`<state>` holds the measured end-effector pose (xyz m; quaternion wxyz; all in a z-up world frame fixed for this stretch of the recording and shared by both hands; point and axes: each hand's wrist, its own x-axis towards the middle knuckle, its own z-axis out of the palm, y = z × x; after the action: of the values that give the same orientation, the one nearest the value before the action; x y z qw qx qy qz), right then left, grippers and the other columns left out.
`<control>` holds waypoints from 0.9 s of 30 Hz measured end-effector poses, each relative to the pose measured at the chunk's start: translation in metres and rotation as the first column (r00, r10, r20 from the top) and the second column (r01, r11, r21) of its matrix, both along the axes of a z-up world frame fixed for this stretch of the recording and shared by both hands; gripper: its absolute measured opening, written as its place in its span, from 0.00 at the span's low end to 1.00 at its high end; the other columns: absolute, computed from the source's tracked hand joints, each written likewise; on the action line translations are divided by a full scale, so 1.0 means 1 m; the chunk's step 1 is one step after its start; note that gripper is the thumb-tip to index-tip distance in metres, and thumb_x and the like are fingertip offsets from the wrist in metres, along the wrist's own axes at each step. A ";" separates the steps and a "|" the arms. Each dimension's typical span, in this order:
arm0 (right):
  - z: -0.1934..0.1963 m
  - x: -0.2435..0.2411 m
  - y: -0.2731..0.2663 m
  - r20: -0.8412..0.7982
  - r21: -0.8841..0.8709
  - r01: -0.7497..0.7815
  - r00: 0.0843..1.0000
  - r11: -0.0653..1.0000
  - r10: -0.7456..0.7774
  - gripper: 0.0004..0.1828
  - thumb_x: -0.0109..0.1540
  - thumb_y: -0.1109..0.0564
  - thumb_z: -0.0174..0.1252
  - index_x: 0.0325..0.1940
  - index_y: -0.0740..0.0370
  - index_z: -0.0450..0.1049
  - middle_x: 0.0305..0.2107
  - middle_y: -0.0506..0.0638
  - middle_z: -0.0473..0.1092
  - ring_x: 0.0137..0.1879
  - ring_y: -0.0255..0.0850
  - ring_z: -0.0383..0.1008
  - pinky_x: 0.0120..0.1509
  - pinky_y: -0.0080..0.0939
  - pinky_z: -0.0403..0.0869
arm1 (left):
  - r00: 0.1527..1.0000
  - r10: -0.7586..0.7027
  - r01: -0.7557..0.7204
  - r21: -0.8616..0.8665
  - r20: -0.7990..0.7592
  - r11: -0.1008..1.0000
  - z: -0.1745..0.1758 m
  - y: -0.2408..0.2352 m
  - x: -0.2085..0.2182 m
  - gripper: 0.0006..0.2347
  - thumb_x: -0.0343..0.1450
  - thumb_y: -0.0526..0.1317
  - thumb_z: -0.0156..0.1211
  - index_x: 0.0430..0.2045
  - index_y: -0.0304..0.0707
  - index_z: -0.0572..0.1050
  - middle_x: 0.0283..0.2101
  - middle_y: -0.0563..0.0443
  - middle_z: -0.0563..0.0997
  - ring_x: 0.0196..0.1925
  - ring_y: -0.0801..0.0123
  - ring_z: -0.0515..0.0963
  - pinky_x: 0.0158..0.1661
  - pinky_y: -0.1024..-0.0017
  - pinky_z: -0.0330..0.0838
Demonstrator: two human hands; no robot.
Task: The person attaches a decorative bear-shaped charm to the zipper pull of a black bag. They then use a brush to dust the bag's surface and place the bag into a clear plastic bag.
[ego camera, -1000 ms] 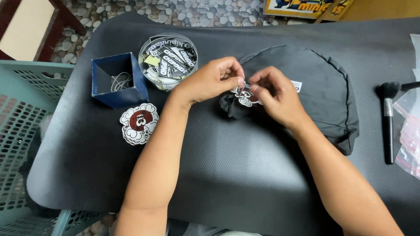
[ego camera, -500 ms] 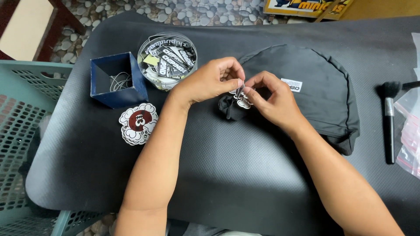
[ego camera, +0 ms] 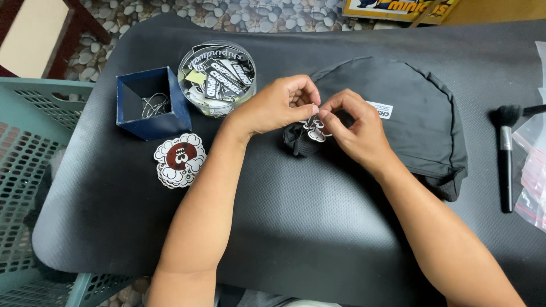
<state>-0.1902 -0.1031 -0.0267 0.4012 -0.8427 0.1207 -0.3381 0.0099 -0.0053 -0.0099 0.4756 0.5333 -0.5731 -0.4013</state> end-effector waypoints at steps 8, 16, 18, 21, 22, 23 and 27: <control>0.024 -0.017 -0.010 -0.267 -0.247 0.178 0.932 0.953 -0.243 0.15 0.72 0.50 0.57 0.46 0.67 0.76 0.35 0.63 0.71 0.44 0.62 0.74 0.53 0.58 0.69 | 0.986 0.125 -0.127 0.006 0.107 0.992 0.014 0.006 0.000 0.05 0.70 0.36 0.61 0.38 0.40 0.77 0.33 0.54 0.82 0.34 0.79 0.79 0.36 0.80 0.75; 0.026 -0.021 -0.001 -0.562 -0.392 0.040 0.781 0.919 -0.274 0.32 0.56 0.30 0.68 0.44 0.60 0.77 0.40 0.57 0.72 0.53 0.56 0.73 0.59 0.51 0.62 | 0.906 0.192 -0.249 0.108 0.377 0.962 0.011 0.009 0.004 0.07 0.70 0.43 0.60 0.36 0.44 0.78 0.31 0.53 0.83 0.34 0.70 0.83 0.35 0.71 0.76; 0.010 -0.016 -0.006 -0.563 -0.308 -0.009 0.808 0.951 -0.175 0.30 0.56 0.32 0.70 0.41 0.62 0.77 0.40 0.59 0.71 0.53 0.58 0.73 0.59 0.54 0.63 | 0.912 0.119 -0.203 0.179 0.392 0.963 0.007 0.007 0.001 0.10 0.69 0.44 0.59 0.38 0.40 0.79 0.32 0.49 0.83 0.36 0.67 0.82 0.38 0.67 0.75; 0.012 -0.012 -0.005 -0.522 -0.110 0.004 0.851 0.994 -0.062 0.23 0.57 0.43 0.70 0.44 0.62 0.73 0.38 0.59 0.71 0.50 0.60 0.74 0.59 0.54 0.64 | 0.915 0.086 -0.183 0.216 0.394 0.959 0.003 0.003 0.000 0.11 0.69 0.46 0.61 0.39 0.40 0.79 0.33 0.49 0.83 0.36 0.67 0.82 0.39 0.67 0.76; 0.007 -0.012 -0.009 -0.518 -0.112 0.009 0.853 0.994 -0.066 0.23 0.57 0.43 0.70 0.44 0.62 0.73 0.38 0.59 0.71 0.50 0.60 0.74 0.59 0.54 0.64 | 0.914 0.083 -0.180 0.214 0.398 0.960 0.007 0.004 -0.001 0.11 0.69 0.46 0.61 0.39 0.40 0.79 0.33 0.49 0.83 0.36 0.67 0.82 0.39 0.67 0.76; 0.002 -0.012 -0.014 -0.428 0.012 0.080 0.901 0.997 -0.068 0.19 0.60 0.46 0.69 0.46 0.59 0.73 0.36 0.56 0.73 0.45 0.53 0.77 0.54 0.48 0.67 | 0.917 0.105 -0.195 0.203 0.385 0.960 0.012 0.004 -0.002 0.11 0.70 0.45 0.60 0.39 0.39 0.79 0.33 0.48 0.84 0.37 0.67 0.82 0.39 0.67 0.76; 0.003 -0.017 -0.039 -0.262 0.032 0.405 0.886 0.914 -0.383 0.15 0.66 0.47 0.62 0.57 0.44 0.71 0.42 0.46 0.76 0.49 0.44 0.79 0.52 0.45 0.75 | 0.897 0.202 -0.275 0.138 0.393 0.952 0.018 0.008 -0.006 0.13 0.73 0.48 0.56 0.43 0.39 0.77 0.38 0.46 0.84 0.40 0.63 0.84 0.42 0.65 0.78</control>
<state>-0.2069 -0.1419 -0.0241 0.3415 -0.8183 0.3533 -0.2983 0.0044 0.0027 0.0076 0.3504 0.7092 -0.5421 -0.2835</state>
